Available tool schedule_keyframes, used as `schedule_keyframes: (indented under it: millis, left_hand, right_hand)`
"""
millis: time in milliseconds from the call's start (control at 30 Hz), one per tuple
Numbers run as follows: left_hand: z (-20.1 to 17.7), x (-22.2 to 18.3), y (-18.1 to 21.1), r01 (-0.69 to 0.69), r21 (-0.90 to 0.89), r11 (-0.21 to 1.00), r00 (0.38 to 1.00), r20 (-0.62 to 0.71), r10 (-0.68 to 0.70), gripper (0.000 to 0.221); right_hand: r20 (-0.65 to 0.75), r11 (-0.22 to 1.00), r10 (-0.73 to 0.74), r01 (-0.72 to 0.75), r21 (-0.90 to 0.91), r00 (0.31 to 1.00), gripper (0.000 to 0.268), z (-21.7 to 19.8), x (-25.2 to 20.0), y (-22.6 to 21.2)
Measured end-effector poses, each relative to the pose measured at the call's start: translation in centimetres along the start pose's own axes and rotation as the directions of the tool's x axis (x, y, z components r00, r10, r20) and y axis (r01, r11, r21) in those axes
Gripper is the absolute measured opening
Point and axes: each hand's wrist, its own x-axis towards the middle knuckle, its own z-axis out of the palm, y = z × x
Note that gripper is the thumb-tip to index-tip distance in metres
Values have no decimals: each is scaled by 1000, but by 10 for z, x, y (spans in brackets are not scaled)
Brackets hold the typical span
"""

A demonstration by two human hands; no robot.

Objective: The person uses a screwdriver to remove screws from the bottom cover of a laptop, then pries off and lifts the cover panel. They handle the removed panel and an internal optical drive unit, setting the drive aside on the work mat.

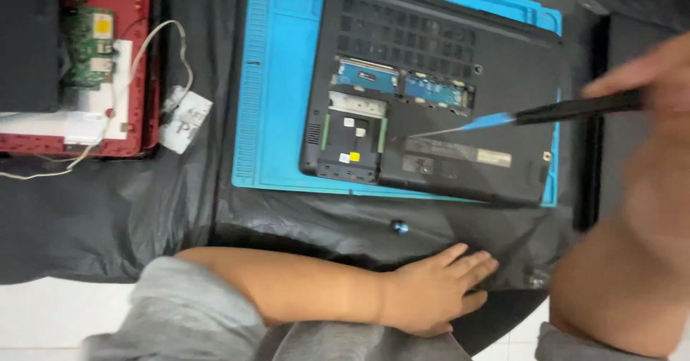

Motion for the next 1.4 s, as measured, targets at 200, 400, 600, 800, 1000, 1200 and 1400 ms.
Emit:
schedule_keyframes:
  millis: [200, 400, 600, 800, 1000, 1200, 1400]
  left_hand:
    - [23, 12, -2, -121, 176, 977, 993, 36, 116, 54]
    - [102, 36, -2, -237, 258, 937, 968, -20, 251, 42]
    - [111, 37, 0, -223, 319, 921, 960, -92, 265, 41]
    - [104, 36, -2, -227, 328, 917, 960, -85, 268, 46]
    - [107, 37, -3, -226, 330, 917, 957, -103, 273, 49]
    - [95, 34, -3, -262, 291, 920, 960, -21, 280, 42]
    - [128, 40, 9, -236, 206, 950, 964, -75, 256, 33]
  right_hand:
    - [138, 998, -57, 55, 22, 989, 29, 135, 47, -76]
    - [271, 952, -188, 243, -186, 944, 30, 176, 64, -88]
    - [333, 926, -199, 288, -245, 922, 33, 174, 66, -89]
    - [353, 937, -189, 276, -215, 917, 34, 163, 62, -81]
    - [326, 906, -245, 336, -259, 913, 36, 178, 57, -87]
    - [368, 905, -303, 387, -177, 879, 48, 185, 61, -86]
    - [353, 920, -223, 316, -232, 909, 40, 177, 52, -79]
